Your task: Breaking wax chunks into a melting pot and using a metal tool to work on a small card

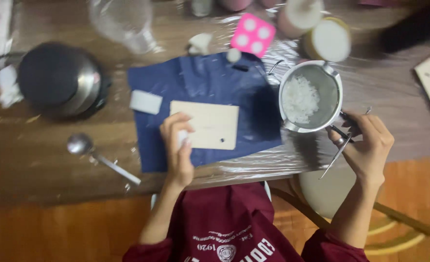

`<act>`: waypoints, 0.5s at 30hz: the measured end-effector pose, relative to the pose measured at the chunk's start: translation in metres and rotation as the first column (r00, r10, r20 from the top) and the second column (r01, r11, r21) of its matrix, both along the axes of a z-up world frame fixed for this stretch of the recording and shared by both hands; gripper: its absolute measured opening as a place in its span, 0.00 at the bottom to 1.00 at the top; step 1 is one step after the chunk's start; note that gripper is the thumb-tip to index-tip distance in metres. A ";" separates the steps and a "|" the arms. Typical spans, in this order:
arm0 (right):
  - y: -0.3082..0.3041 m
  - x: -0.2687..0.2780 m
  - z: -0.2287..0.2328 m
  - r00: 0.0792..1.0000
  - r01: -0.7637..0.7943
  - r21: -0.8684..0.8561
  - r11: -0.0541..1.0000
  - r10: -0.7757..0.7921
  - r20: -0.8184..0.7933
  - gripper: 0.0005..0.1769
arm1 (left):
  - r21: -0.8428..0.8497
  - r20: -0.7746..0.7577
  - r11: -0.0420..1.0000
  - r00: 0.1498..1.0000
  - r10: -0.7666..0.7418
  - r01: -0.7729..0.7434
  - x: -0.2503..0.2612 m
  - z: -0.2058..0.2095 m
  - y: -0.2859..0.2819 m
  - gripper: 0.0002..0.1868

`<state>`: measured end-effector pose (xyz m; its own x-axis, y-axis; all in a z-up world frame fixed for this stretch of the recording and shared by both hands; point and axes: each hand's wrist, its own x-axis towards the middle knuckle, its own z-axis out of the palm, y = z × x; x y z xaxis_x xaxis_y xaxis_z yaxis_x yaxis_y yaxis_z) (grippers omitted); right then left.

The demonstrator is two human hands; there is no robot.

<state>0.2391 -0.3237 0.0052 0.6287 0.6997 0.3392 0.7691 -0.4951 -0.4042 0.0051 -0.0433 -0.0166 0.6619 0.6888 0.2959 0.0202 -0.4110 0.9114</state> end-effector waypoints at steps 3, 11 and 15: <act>-0.022 0.008 0.000 0.997 0.056 -0.006 0.998 -0.056 0.045 0.18 | -0.142 0.066 0.978 0.987 -0.145 0.154 0.003 0.003 0.008 0.24; -0.017 -0.003 -0.004 0.989 0.095 -0.092 0.991 -0.105 -0.107 0.22 | -0.113 -0.053 0.955 0.958 -0.283 0.275 0.015 0.008 0.009 0.22; -0.009 -0.002 -0.006 0.989 0.110 -0.071 0.991 -0.117 -0.095 0.22 | -0.134 -0.129 0.919 0.913 -0.387 0.371 0.014 0.003 0.013 0.13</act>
